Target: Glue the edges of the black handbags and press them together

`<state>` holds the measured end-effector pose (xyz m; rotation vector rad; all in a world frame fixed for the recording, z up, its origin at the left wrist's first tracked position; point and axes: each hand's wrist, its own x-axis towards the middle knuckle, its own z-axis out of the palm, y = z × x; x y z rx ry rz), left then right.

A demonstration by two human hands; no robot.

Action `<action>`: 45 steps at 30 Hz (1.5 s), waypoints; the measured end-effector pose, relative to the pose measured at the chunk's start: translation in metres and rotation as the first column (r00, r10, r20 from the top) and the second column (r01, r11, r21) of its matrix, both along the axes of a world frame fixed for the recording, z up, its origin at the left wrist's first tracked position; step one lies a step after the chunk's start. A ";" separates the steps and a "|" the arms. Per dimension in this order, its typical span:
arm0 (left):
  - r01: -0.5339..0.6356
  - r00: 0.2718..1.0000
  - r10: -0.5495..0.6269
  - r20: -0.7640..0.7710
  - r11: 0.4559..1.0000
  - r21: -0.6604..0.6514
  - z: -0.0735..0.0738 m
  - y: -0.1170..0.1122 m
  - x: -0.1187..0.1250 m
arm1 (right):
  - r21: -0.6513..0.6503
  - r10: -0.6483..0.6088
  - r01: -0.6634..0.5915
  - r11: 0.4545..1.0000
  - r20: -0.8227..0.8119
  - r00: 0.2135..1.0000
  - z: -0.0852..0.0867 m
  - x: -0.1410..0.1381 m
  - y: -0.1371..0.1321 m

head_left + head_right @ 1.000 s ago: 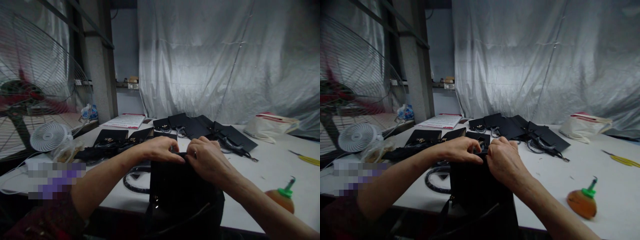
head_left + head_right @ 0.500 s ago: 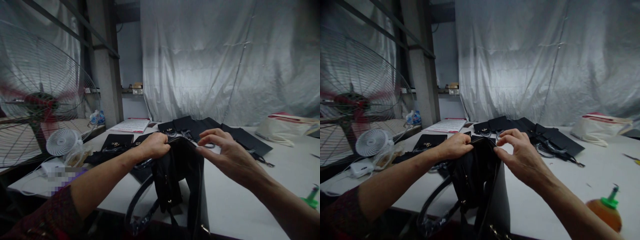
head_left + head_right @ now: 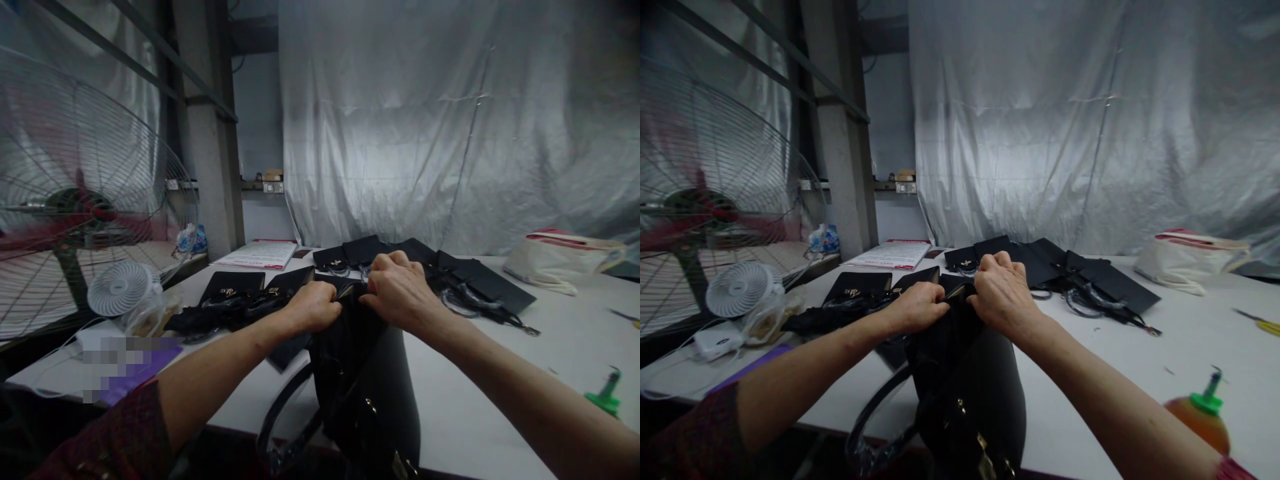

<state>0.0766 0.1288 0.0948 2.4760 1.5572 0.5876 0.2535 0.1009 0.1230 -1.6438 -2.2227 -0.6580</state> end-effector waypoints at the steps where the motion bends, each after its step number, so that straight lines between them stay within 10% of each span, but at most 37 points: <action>1: 0.006 1.000 -0.006 0.004 1.000 0.002 -0.001 0.000 0.000 | 0.000 0.006 -0.006 1.000 0.015 1.000 0.000 -0.002 0.001; 16: 0.085 0.991 -0.082 0.104 0.996 -0.022 -0.001 -0.005 -0.005 | -0.038 0.083 -0.089 0.995 -0.135 0.987 -0.006 0.001 0.022; 25: 0.402 0.861 -0.304 0.408 0.897 -0.182 -0.012 0.010 -0.012 | -0.006 0.054 -0.056 0.998 -0.168 0.984 -0.009 0.001 0.024; 45: 0.479 0.804 -0.333 0.492 0.854 -0.205 -0.018 0.018 -0.010 | -0.132 -0.061 0.053 0.990 -0.058 0.996 -0.004 0.003 0.030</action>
